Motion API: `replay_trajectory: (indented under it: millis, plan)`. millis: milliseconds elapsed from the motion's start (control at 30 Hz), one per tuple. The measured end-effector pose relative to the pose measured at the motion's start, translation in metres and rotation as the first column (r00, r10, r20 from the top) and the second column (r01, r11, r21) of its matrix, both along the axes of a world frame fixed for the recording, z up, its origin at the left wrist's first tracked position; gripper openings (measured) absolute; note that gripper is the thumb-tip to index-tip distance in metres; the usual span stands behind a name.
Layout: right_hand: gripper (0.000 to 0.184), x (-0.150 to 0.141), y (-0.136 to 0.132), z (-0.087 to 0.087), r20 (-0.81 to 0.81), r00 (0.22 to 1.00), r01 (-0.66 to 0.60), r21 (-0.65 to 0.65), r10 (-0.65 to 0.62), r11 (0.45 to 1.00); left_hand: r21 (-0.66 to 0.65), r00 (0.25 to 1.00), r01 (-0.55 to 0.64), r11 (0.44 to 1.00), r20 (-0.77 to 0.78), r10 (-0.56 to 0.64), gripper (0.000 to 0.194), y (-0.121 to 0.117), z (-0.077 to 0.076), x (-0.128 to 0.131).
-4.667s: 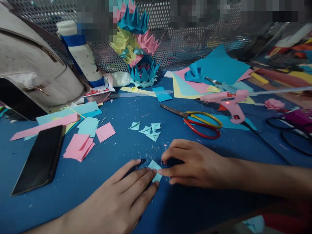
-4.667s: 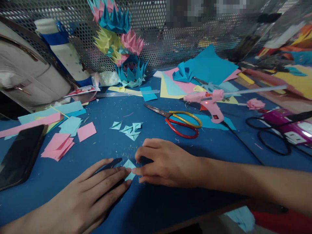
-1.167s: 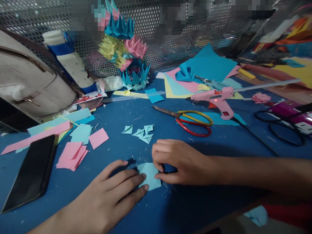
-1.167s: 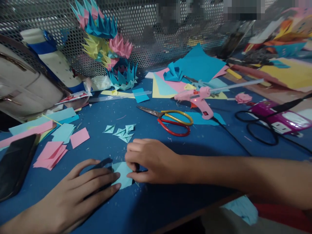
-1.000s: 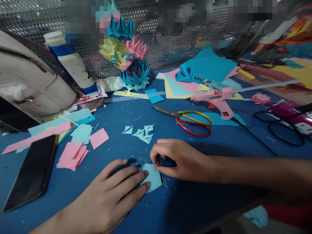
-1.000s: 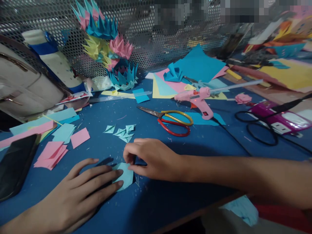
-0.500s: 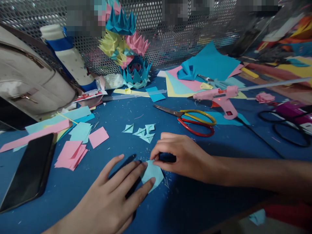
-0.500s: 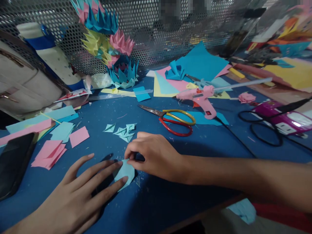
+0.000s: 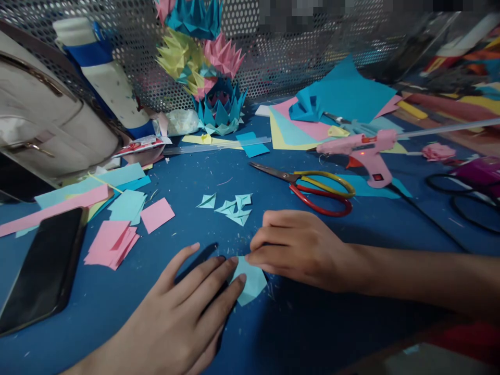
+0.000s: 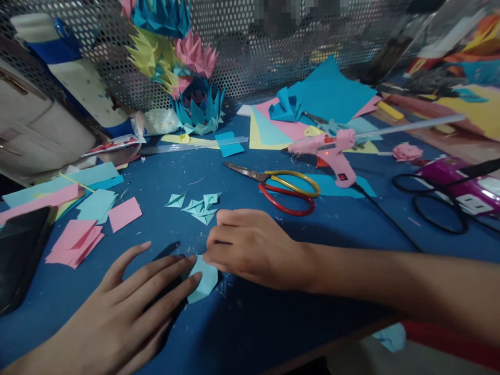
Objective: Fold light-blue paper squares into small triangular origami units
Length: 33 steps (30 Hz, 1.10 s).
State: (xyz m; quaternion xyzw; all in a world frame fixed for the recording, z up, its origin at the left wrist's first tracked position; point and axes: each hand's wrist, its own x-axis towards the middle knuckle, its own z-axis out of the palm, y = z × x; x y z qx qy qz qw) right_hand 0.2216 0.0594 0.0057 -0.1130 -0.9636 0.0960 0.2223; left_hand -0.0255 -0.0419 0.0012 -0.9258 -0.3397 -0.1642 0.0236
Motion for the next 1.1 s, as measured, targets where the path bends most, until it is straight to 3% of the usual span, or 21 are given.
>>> replay_trajectory:
  millis: [300, 767, 1100]
  plan:
    - [0.027, -0.003, 0.001, 0.0, 0.022, 1.0, 0.013, 0.138, -0.016, 0.99, -0.022, 1.0, 0.004, 1.0, 0.01, -0.004, 0.04, 0.001, 0.001, 0.001]
    - [0.028, -0.004, 0.003, -0.001, 0.031, 1.0, -0.005, 0.145, 0.001, 0.989, -0.02, 1.0, 0.014, 1.0, -0.02, -0.014, 0.04, 0.003, 0.002, 0.0]
    - [0.028, 0.008, 0.024, 0.014, 0.158, 0.979, -0.098, -0.201, 0.131, 0.975, -0.036, 0.993, 0.035, 0.999, -0.115, -0.039, 0.048, 0.006, 0.007, -0.001]
